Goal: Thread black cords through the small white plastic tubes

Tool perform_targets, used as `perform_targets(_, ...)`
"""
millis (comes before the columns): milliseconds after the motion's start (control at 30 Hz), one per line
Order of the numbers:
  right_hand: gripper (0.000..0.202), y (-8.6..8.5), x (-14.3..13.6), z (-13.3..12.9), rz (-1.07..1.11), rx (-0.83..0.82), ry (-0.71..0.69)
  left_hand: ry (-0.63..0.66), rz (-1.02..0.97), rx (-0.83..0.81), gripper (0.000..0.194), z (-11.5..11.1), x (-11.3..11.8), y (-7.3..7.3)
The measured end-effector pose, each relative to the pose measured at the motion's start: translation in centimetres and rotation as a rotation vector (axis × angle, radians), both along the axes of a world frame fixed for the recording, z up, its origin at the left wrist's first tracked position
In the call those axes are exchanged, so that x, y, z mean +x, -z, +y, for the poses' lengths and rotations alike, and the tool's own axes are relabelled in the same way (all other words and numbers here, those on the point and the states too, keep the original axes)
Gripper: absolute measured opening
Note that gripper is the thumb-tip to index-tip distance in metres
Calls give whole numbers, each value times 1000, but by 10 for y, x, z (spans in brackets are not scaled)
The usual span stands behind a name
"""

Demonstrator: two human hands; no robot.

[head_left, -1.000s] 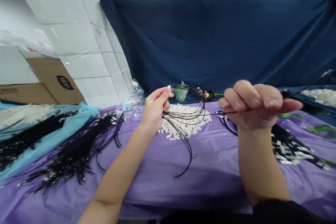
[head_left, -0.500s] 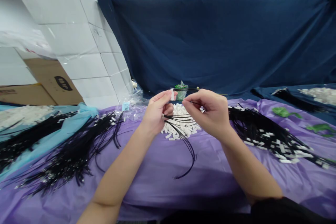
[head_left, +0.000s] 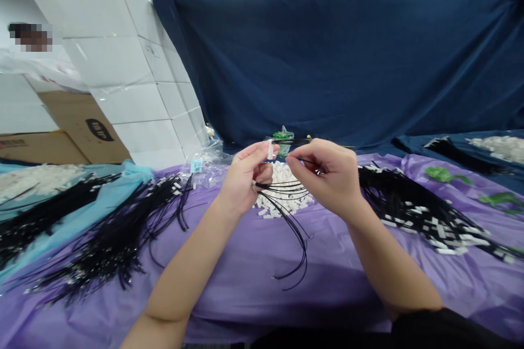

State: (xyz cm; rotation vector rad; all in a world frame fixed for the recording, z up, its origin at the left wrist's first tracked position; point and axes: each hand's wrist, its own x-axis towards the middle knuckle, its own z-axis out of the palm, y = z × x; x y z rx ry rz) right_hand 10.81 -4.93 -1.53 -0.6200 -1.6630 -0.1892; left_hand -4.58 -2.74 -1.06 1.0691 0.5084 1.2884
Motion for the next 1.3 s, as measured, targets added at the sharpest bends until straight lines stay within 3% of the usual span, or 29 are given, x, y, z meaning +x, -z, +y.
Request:
perform_targets(667,13,9,-6,7,-112,154,96,-108,66,80,21,2,1,4)
perform_targets(1300,15,16,-9,7,-144,104,183,-112,106,110,23,2,0,7)
